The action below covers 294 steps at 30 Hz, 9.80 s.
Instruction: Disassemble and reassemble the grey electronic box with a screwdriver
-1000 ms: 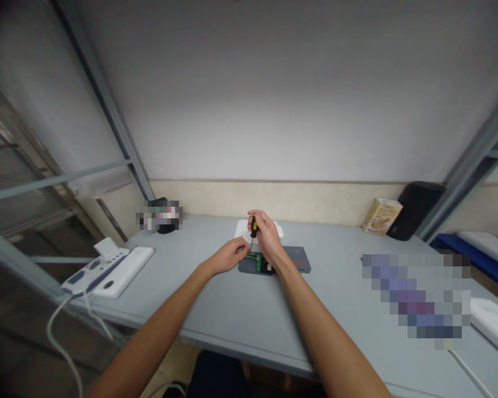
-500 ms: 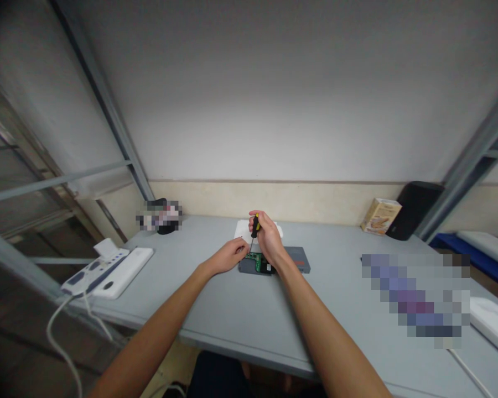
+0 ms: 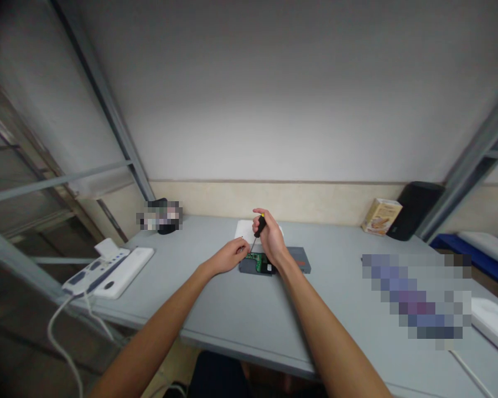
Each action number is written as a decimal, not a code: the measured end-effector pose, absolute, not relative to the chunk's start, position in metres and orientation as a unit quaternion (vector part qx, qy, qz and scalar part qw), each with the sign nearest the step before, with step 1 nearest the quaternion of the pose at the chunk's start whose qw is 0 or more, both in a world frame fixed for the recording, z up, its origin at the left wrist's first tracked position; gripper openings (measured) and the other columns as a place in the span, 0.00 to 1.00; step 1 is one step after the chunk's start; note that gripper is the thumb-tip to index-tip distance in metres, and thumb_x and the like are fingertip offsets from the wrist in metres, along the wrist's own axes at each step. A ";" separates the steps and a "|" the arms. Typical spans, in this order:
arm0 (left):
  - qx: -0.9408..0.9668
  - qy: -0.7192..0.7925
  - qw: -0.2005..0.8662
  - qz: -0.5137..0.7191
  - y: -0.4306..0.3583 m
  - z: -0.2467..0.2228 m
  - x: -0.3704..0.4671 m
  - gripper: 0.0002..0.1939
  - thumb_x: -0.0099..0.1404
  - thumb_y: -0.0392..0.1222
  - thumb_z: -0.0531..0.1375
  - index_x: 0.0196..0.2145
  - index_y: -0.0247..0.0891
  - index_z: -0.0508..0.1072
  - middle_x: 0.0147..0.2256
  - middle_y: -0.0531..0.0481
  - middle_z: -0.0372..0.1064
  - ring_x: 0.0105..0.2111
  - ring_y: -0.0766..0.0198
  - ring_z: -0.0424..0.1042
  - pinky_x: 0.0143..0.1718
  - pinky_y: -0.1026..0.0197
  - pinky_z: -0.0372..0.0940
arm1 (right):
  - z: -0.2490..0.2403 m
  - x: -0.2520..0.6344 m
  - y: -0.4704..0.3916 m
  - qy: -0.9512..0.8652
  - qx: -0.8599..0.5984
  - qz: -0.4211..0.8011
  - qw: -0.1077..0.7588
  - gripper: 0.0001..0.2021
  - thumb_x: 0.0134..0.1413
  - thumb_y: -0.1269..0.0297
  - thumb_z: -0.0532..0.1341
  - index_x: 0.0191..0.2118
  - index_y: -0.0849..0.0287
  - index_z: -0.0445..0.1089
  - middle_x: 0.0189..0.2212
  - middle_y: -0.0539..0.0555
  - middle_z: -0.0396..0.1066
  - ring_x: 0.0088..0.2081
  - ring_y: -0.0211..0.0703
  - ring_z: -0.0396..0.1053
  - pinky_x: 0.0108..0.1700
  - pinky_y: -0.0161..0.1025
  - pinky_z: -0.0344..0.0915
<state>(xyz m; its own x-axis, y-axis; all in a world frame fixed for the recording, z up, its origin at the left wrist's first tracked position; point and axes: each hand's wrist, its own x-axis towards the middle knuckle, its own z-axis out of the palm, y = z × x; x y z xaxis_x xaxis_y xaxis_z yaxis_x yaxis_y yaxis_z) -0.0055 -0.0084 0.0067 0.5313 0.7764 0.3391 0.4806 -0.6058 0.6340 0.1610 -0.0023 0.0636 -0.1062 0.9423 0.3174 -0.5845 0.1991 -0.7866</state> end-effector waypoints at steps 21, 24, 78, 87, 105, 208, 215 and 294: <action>0.837 0.387 0.240 0.304 -0.009 0.008 -0.004 0.13 0.71 0.41 0.51 0.31 0.36 0.70 0.32 0.50 0.67 0.32 0.64 0.64 0.38 0.63 0.61 | 0.062 0.156 -0.002 -0.470 -0.235 0.565 0.636 0.18 0.57 0.44 0.62 0.41 0.53 0.70 0.29 0.49 0.66 0.29 0.38 0.64 0.33 0.37 0.62; 0.837 0.381 0.241 0.308 -0.009 0.007 -0.004 0.12 0.71 0.40 0.51 0.31 0.36 0.70 0.32 0.51 0.67 0.32 0.64 0.64 0.38 0.63 0.61 | 0.059 0.157 -0.002 -0.463 -0.246 0.553 0.648 0.16 0.53 0.48 0.67 0.40 0.53 0.69 0.34 0.50 0.70 0.32 0.38 0.68 0.38 0.38 0.65; 0.844 0.375 0.234 0.305 -0.008 0.006 -0.004 0.12 0.70 0.37 0.51 0.33 0.36 0.73 0.32 0.51 0.67 0.34 0.64 0.65 0.37 0.64 0.60 | 0.061 0.153 -0.006 -0.447 -0.213 0.559 0.666 0.16 0.49 0.55 0.72 0.32 0.53 0.63 0.27 0.45 0.67 0.25 0.35 0.62 0.29 0.34 0.56; 0.844 0.367 0.227 0.318 -0.005 0.001 -0.004 0.12 0.70 0.37 0.51 0.34 0.37 0.73 0.33 0.50 0.67 0.35 0.63 0.67 0.40 0.64 0.62 | 0.064 0.160 -0.006 -0.444 -0.196 0.602 0.634 0.14 0.55 0.51 0.66 0.40 0.56 0.73 0.31 0.50 0.68 0.32 0.38 0.66 0.36 0.37 0.62; 0.846 0.364 0.223 0.318 -0.006 0.002 -0.004 0.12 0.70 0.36 0.51 0.33 0.36 0.73 0.33 0.50 0.67 0.36 0.63 0.67 0.40 0.64 0.61 | 0.063 0.160 -0.006 -0.458 -0.224 0.579 0.637 0.14 0.50 0.52 0.70 0.34 0.54 0.69 0.36 0.50 0.71 0.35 0.40 0.69 0.38 0.37 0.64; 0.835 0.369 0.241 0.329 -0.006 0.000 -0.003 0.12 0.71 0.38 0.51 0.32 0.36 0.72 0.32 0.51 0.67 0.34 0.64 0.66 0.37 0.65 0.60 | 0.059 0.162 -0.003 -0.456 -0.228 0.571 0.643 0.15 0.49 0.52 0.71 0.35 0.53 0.68 0.32 0.48 0.69 0.31 0.38 0.67 0.34 0.36 0.62; 0.833 0.379 0.237 0.327 -0.006 -0.001 -0.004 0.12 0.70 0.38 0.51 0.34 0.37 0.74 0.33 0.51 0.68 0.35 0.64 0.68 0.40 0.64 0.62 | 0.058 0.160 -0.003 -0.429 -0.193 0.595 0.652 0.18 0.60 0.42 0.59 0.40 0.52 0.70 0.22 0.45 0.57 0.22 0.35 0.56 0.26 0.35 0.55; 0.836 0.379 0.231 0.322 -0.006 -0.001 -0.005 0.12 0.72 0.38 0.50 0.36 0.37 0.73 0.35 0.50 0.68 0.36 0.63 0.67 0.40 0.63 0.62 | 0.049 0.195 -0.019 -0.553 -0.511 0.173 0.635 0.21 0.64 0.44 0.54 0.41 0.57 0.73 0.28 0.51 0.71 0.30 0.42 0.64 0.36 0.38 0.60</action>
